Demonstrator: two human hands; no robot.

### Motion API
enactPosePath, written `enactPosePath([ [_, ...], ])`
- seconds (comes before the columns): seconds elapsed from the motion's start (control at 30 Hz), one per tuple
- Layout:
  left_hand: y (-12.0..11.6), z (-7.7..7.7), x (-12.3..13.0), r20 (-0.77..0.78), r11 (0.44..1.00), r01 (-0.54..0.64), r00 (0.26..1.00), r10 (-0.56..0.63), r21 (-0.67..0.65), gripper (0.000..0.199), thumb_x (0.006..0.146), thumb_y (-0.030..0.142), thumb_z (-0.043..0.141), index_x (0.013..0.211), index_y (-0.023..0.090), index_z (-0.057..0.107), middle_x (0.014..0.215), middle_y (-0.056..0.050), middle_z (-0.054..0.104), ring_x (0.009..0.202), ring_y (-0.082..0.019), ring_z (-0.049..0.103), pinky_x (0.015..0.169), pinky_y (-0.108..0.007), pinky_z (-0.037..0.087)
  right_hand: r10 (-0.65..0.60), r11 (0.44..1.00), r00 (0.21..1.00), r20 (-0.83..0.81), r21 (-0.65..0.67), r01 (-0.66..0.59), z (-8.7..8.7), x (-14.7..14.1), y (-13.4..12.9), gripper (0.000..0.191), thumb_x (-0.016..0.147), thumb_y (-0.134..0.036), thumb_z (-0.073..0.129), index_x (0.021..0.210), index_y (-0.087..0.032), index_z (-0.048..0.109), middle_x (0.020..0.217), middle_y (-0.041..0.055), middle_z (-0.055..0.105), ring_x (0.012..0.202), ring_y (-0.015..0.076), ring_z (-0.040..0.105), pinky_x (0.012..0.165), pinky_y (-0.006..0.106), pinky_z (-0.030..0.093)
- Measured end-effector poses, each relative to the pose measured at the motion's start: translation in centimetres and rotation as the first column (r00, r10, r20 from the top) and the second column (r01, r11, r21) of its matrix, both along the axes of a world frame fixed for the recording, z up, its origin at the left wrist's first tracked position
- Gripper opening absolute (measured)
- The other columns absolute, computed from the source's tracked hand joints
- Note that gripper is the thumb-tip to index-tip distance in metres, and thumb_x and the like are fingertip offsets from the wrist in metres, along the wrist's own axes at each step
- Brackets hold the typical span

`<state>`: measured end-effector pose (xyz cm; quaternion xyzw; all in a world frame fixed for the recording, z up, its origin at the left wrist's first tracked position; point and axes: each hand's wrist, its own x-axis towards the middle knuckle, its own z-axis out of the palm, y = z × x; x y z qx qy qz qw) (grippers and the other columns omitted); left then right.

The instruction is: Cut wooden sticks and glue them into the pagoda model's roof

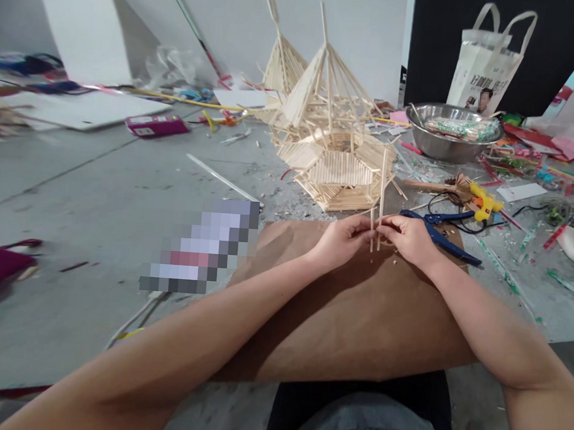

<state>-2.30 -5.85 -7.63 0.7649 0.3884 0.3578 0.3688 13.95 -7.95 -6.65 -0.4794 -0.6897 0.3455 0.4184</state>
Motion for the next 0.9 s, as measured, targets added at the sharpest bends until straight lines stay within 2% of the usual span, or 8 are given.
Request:
enactPosePath([
  [0.2,-0.11,-0.15,0.03,0.029,1.0,0.019,0.999,-0.018,-0.016,0.016,0.076,0.025,0.051,0.082,0.014,0.061,0.078,-0.004,0.066,0.072,-0.013,0.059,0.069,-0.025,0.047,0.01,1.0,0.999,0.044,0.025,-0.011,-0.28,-0.12,0.01,0.023,0.076,-0.032,0.054,0.088,-0.018,0.068,0.083,0.0035,0.069,0.069,0.0147,0.062,0.063,0.027,0.05],
  [0.43,-0.24,-0.07,-0.05,-0.039,1.0,0.002,0.999,0.0,0.029,0.017,0.076,0.024,0.051,0.085,0.015,0.064,0.081,-0.004,0.067,0.076,-0.014,0.061,0.071,-0.026,0.047,-0.015,0.995,0.992,0.123,0.095,0.004,0.13,-0.15,-0.21,0.021,0.076,-0.026,0.054,0.087,-0.019,0.069,0.093,0.0041,0.069,0.082,0.0181,0.063,0.078,0.032,0.048],
  [0.63,-0.16,-0.14,-0.12,-0.063,0.999,0.014,0.998,-0.011,0.038,0.02,0.077,0.024,0.05,0.088,0.015,0.065,0.084,-0.005,0.068,0.077,-0.015,0.061,0.071,-0.026,0.047,0.012,0.997,0.996,0.084,0.073,-0.018,0.0,-0.27,-0.21,0.022,0.077,-0.025,0.053,0.091,-0.019,0.069,0.086,0.002,0.069,0.077,0.0164,0.064,0.072,0.029,0.05],
  [0.9,-0.01,-0.37,-0.09,-0.029,0.998,0.014,0.999,-0.012,0.057,0.017,0.075,0.026,0.052,0.081,0.014,0.062,0.077,-0.004,0.066,0.073,-0.014,0.06,0.068,-0.026,0.047,0.028,0.998,0.999,0.038,0.054,-0.03,-0.5,-0.26,-0.06,0.022,0.077,-0.026,0.054,0.091,-0.02,0.069,0.083,0.0018,0.069,0.073,0.0159,0.064,0.07,0.028,0.05],
])
